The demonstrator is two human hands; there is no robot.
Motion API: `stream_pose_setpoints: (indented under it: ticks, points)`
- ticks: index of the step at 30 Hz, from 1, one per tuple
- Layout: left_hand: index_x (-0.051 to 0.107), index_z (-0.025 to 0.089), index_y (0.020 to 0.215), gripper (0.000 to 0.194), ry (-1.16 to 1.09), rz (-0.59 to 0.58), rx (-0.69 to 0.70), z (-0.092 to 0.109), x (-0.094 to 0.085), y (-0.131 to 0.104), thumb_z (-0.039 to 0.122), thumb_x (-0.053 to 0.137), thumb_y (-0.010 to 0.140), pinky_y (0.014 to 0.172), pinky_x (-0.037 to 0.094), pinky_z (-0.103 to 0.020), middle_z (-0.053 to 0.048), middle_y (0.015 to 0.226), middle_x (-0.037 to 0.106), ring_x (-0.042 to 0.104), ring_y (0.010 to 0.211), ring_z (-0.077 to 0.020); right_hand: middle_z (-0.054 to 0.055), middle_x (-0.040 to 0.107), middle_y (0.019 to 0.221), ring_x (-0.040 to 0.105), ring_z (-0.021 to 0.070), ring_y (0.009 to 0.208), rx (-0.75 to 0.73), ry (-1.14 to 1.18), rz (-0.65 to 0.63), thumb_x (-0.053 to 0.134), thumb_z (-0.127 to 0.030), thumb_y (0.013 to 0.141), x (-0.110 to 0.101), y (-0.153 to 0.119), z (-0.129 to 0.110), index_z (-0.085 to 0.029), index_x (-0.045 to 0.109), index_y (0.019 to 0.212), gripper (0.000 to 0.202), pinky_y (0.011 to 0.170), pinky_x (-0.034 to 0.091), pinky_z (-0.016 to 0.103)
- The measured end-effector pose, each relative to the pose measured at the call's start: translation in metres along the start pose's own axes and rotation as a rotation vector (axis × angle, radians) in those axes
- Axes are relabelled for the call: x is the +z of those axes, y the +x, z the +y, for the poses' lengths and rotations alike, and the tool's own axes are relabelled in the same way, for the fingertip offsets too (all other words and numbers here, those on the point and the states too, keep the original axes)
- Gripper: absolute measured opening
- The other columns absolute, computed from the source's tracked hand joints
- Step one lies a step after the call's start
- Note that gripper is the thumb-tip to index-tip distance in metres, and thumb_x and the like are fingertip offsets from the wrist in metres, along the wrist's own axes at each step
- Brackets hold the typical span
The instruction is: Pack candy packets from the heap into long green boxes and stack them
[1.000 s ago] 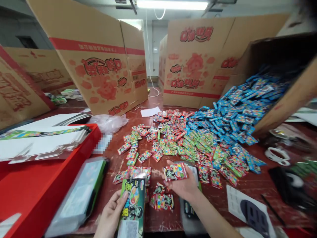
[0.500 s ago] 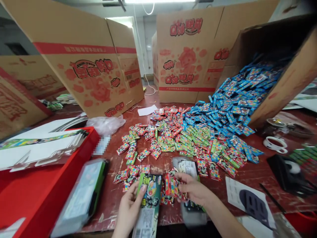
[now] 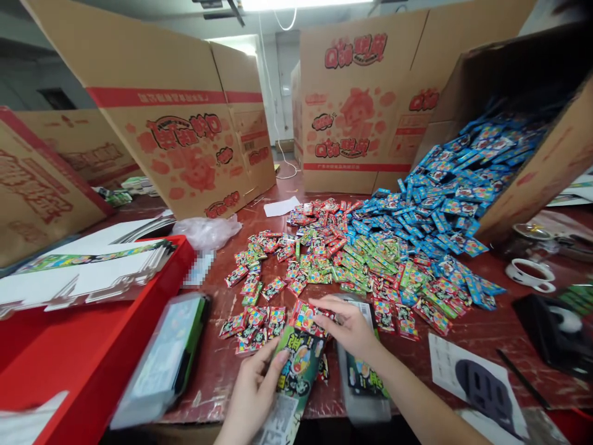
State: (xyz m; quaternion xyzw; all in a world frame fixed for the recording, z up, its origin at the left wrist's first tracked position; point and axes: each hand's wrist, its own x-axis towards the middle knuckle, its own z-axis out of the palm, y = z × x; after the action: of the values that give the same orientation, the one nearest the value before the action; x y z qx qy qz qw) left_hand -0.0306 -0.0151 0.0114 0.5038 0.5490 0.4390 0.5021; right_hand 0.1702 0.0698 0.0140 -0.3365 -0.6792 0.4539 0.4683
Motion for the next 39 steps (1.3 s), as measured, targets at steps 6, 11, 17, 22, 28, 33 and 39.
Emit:
stream_pose_setpoints:
  ticks: [6, 11, 17, 22, 28, 33, 39]
  points:
    - [0.064, 0.020, 0.114, 0.042, -0.128, -0.064, -0.025, 0.006, 0.008, 0.004, 0.044, 0.064, 0.079, 0.081, 0.052, -0.033, -0.009, 0.108, 0.068, 0.064, 0.093, -0.0268, 0.006, 0.062, 0.094, 0.058, 0.0202, 0.090, 0.003, -0.044, -0.032, 0.065, -0.032, 0.080, -0.002, -0.003, -0.006, -0.025, 0.070, 0.103, 0.024, 0.081, 0.045, 0.035]
    - [0.065, 0.020, 0.112, 0.043, -0.246, -0.099, -0.091, 0.008, 0.016, 0.008, 0.048, 0.064, 0.078, 0.079, 0.053, -0.035, -0.008, 0.104, 0.070, 0.065, 0.091, -0.0269, 0.005, 0.063, 0.084, 0.059, 0.0202, 0.081, 0.032, 0.067, 0.152, 0.075, -0.037, 0.069, -0.003, 0.005, 0.009, -0.022, 0.072, 0.085, 0.022, 0.074, 0.048, 0.035]
    - [0.065, 0.019, 0.112, 0.043, -0.290, -0.091, -0.086, 0.011, 0.018, 0.017, 0.045, 0.065, 0.078, 0.079, 0.053, -0.036, -0.007, 0.097, 0.072, 0.066, 0.087, -0.0268, 0.004, 0.060, 0.077, 0.058, 0.0184, 0.074, 0.014, 0.045, 0.173, 0.074, -0.037, 0.070, 0.003, 0.009, 0.009, -0.020, 0.067, 0.069, 0.018, 0.070, 0.048, 0.033]
    - [0.065, 0.017, 0.112, 0.044, -0.354, -0.042, -0.075, 0.016, 0.022, 0.026, 0.045, 0.066, 0.078, 0.079, 0.053, -0.037, -0.008, 0.094, 0.072, 0.066, 0.086, -0.0271, 0.007, 0.054, 0.098, 0.055, 0.0200, 0.095, -0.032, -0.063, 0.140, 0.062, -0.035, 0.082, 0.000, 0.007, 0.000, -0.020, 0.069, 0.076, 0.018, 0.086, 0.044, 0.036]
    - [0.068, 0.014, 0.102, 0.033, -0.519, -0.017, -0.095, 0.018, 0.029, 0.037, 0.035, 0.070, 0.077, 0.074, 0.052, -0.030, -0.005, 0.079, 0.073, 0.067, 0.075, -0.0214, 0.008, 0.055, 0.109, 0.054, 0.0219, 0.104, -0.032, 0.017, -0.062, 0.068, -0.036, 0.077, -0.004, 0.017, -0.004, -0.021, 0.071, 0.082, 0.016, 0.094, 0.043, 0.039]
    - [0.068, 0.012, 0.091, 0.020, -0.924, -0.115, -0.209, 0.001, 0.023, 0.049, 0.029, 0.062, 0.084, 0.039, 0.042, -0.015, 0.003, 0.048, 0.055, 0.049, 0.037, -0.0079, 0.010, 0.051, 0.120, 0.057, 0.0200, 0.097, -0.042, -0.018, 0.317, 0.061, -0.037, 0.082, -0.014, 0.018, -0.006, -0.023, 0.066, 0.101, 0.024, 0.087, 0.047, 0.038]
    - [0.062, 0.013, 0.084, 0.016, -1.086, -0.232, -0.274, -0.021, 0.019, 0.042, 0.019, 0.047, 0.090, 0.023, 0.001, -0.009, 0.014, 0.043, 0.018, -0.007, 0.027, 0.0004, 0.007, 0.060, 0.104, 0.060, 0.0192, 0.087, 0.104, 0.080, 0.305, 0.064, -0.039, 0.079, -0.024, -0.009, 0.018, -0.021, 0.067, 0.093, 0.023, 0.081, 0.050, 0.034]
